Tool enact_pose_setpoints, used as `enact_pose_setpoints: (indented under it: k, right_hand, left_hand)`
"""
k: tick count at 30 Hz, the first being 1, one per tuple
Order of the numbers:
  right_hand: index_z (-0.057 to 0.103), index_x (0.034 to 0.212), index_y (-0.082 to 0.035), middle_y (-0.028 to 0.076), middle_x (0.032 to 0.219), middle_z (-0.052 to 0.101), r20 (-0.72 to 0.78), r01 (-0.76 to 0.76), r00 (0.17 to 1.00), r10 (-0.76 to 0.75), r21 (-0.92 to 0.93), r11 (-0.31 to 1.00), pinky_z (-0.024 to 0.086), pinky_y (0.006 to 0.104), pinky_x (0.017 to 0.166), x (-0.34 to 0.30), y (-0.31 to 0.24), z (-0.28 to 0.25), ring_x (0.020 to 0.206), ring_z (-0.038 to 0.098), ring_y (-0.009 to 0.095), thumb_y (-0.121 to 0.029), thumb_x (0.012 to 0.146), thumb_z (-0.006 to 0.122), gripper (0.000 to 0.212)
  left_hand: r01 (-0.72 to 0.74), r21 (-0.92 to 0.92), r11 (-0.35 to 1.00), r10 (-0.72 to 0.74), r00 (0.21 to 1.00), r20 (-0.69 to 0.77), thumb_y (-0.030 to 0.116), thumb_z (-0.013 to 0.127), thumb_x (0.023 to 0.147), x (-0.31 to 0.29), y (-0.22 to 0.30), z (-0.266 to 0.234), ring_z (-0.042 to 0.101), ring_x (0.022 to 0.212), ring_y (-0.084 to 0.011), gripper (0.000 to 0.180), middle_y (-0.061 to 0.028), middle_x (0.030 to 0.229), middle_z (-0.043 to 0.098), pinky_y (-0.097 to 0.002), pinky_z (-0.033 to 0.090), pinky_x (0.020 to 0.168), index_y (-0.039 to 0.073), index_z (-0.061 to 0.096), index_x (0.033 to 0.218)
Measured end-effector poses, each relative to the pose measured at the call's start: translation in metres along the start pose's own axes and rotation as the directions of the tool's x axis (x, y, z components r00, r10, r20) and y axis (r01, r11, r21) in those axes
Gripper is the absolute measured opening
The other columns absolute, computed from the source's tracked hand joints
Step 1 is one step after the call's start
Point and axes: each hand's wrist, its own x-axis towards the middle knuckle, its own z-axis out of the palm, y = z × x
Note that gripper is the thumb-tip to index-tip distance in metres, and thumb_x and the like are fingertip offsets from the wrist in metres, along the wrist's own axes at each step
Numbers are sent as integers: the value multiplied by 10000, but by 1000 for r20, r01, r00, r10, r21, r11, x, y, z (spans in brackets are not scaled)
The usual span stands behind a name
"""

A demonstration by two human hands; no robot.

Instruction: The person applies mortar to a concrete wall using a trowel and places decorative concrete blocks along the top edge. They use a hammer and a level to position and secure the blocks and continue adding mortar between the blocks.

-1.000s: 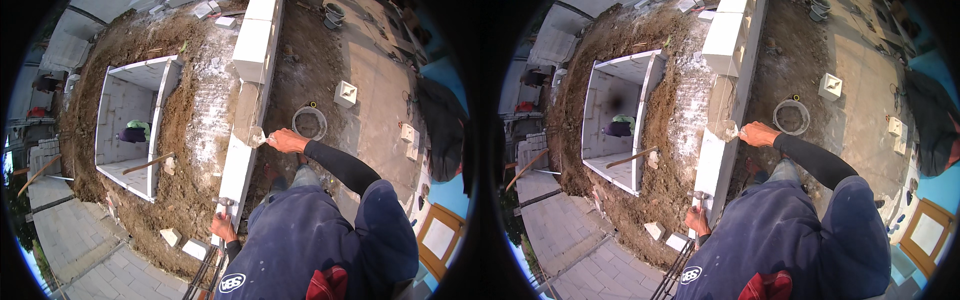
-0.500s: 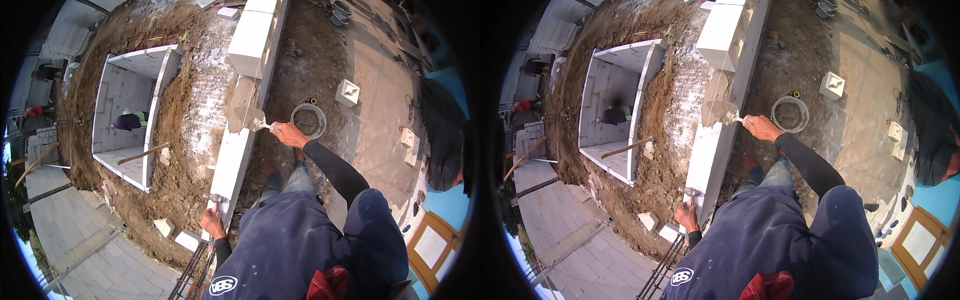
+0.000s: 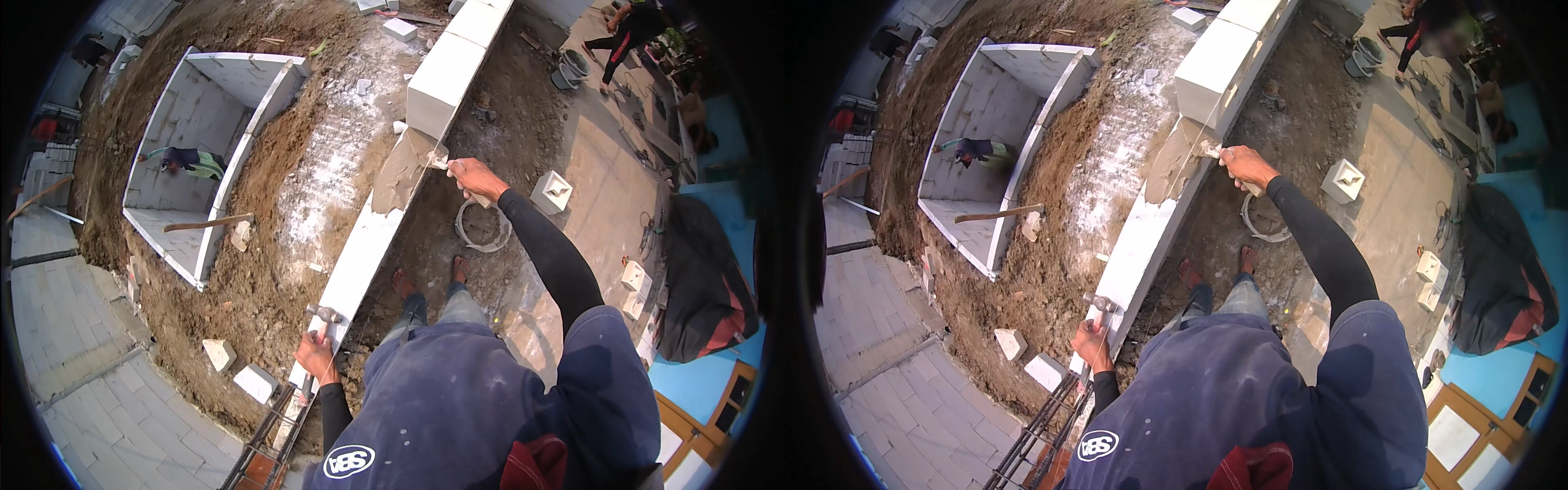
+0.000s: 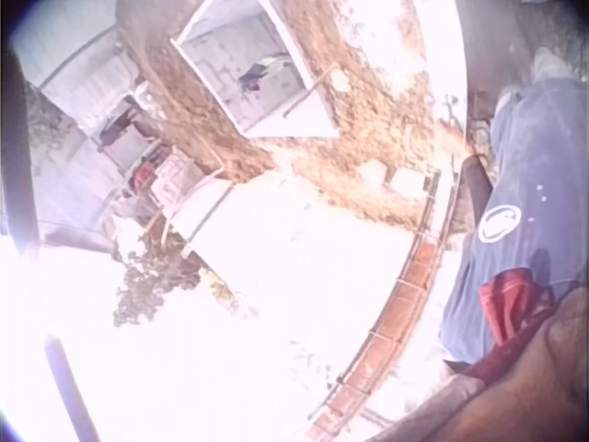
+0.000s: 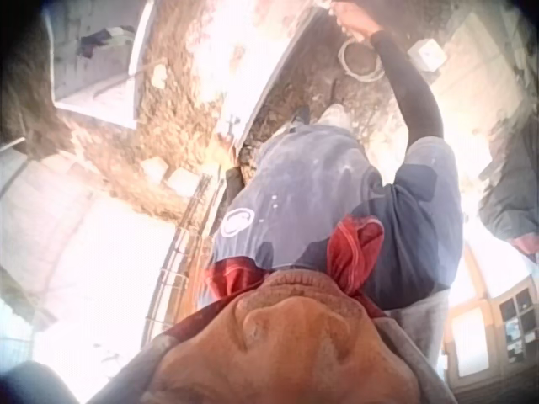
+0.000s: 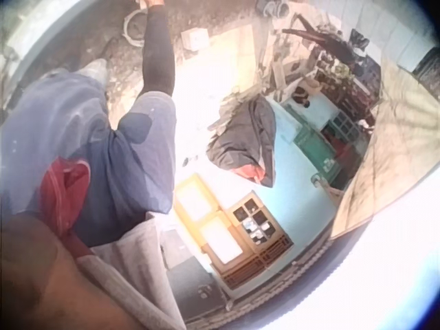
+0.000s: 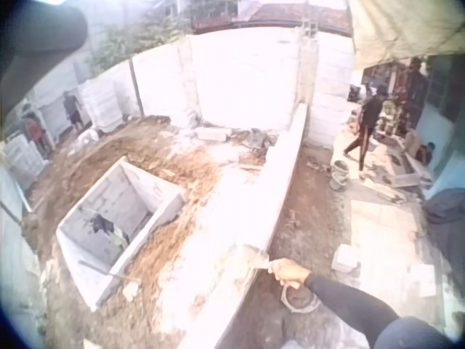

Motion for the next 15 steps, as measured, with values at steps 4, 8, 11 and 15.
enact_pose_setpoints:
  k: [4, 8, 11, 15]
  right_hand:
    - [662, 1027, 12, 45, 684, 551, 120, 41, 992, -34, -54, 998, 490, 364, 512, -7, -6, 5, 504, 585, 162, -446, 1069, 422, 519]
    - [673, 1004, 14, 54, 678, 568, 209, 86, 976, -59, -123, 989, 500, 368, 519, -26, -8, 30, 496, 609, 185, -421, 1063, 448, 494]
    - [656, 1008, 24, 75, 657, 553, 248, 153, 963, -103, -195, 969, 507, 400, 529, -44, -8, 52, 528, 636, 205, -397, 1059, 453, 470]
    - [657, 1050, 11, 275, 798, 665, 313, 380, 912, -265, -404, 832, 485, 550, 728, -64, 5, 74, 758, 643, 488, -372, 1050, 475, 425]
  left_hand:
    - [0, -51, 999, -2, 999, -41, 169, 828, 699, -2, 14, -16, 697, 791, -366, 274, -147, 833, 733, -473, 522, 775, 72, 757, 946]
    - [10, -56, 998, -11, 1000, -15, 151, 827, 700, 1, 19, -25, 709, 758, -362, 256, -168, 815, 732, -465, 543, 732, 61, 762, 930]
    - [-20, -88, 996, 17, 999, -28, 134, 835, 691, 1, 21, -27, 712, 762, -361, 266, -169, 822, 735, -461, 547, 730, 56, 764, 936]
    - [17, -73, 997, -15, 1000, 20, 136, 853, 696, 5, 19, -29, 717, 770, -355, 285, -170, 827, 738, -456, 553, 742, 45, 765, 952]
